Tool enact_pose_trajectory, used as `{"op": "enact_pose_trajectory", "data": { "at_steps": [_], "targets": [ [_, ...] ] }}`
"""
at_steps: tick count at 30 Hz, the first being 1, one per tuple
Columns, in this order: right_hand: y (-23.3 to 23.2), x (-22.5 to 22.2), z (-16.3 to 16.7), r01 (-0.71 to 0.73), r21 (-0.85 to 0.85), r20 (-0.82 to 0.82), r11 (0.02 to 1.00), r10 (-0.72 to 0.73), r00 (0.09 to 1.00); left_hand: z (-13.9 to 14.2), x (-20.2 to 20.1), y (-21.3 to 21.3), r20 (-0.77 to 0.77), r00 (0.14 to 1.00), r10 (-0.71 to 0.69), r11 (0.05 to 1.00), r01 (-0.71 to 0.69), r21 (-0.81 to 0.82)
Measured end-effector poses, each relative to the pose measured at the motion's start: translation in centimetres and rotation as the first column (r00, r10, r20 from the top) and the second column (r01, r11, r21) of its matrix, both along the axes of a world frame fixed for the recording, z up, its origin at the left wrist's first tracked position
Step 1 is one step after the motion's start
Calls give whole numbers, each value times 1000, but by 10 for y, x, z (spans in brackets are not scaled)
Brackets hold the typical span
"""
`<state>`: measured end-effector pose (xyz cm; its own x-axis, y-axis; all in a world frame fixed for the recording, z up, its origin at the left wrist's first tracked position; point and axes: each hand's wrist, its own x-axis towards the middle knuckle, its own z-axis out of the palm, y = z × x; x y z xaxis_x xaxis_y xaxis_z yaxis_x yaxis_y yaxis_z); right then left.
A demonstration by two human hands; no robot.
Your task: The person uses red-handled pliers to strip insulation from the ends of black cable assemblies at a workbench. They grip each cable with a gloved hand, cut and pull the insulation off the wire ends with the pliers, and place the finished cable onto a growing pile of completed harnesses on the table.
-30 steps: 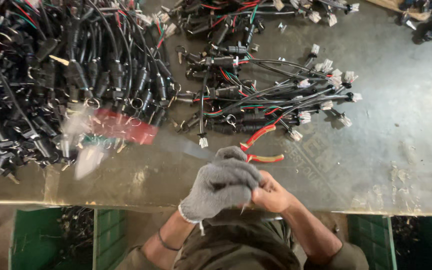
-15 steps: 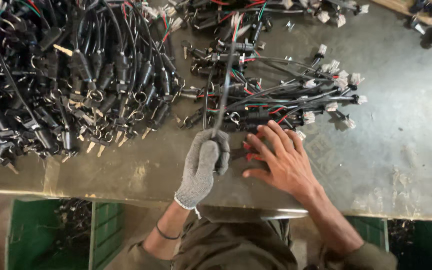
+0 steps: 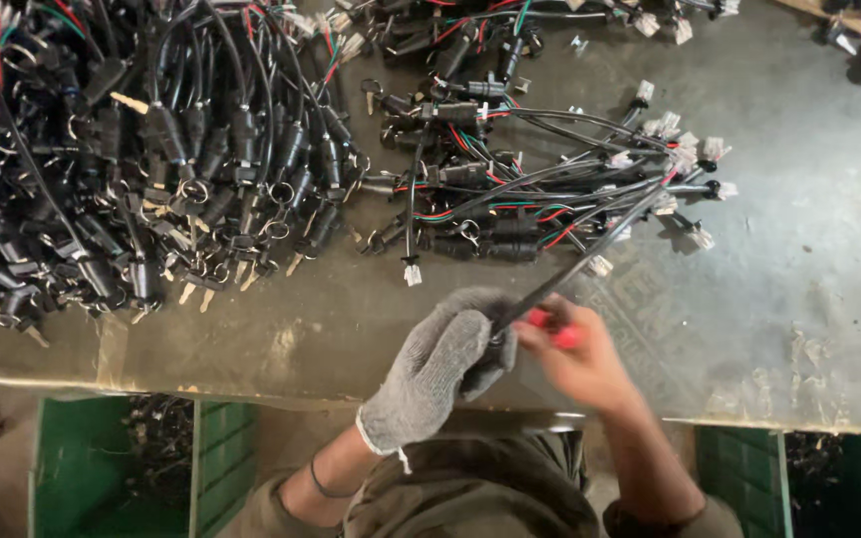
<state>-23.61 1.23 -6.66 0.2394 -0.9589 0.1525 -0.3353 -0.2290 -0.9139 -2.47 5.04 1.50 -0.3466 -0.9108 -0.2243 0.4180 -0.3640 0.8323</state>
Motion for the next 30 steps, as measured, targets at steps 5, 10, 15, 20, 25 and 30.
{"op": "enact_pose_trajectory", "data": {
  "at_steps": [5,10,15,20,25,30],
  "targets": [
    [0,19,37,-85,-413,-236,907,-16,972,18,-13,11,117,986,115,992,-121,46],
    [-15,15,39,-118,-280,-578,953,-69,813,24,3,5,463,886,42,993,15,-120],
    [-17,5,24,-278,-278,-343,919,175,923,19,12,9,489,867,-100,952,227,-207],
    [-2,7,22,-199,-187,-261,962,147,954,-1,-4,11,640,692,334,830,106,-547],
    [6,16,27,-116,-188,-416,975,27,909,-6,-9,18,676,554,486,749,134,-649],
    [14,13,30,-31,-148,-520,988,-51,853,-3,-7,19,739,327,589,673,309,-672]
  ]
}}
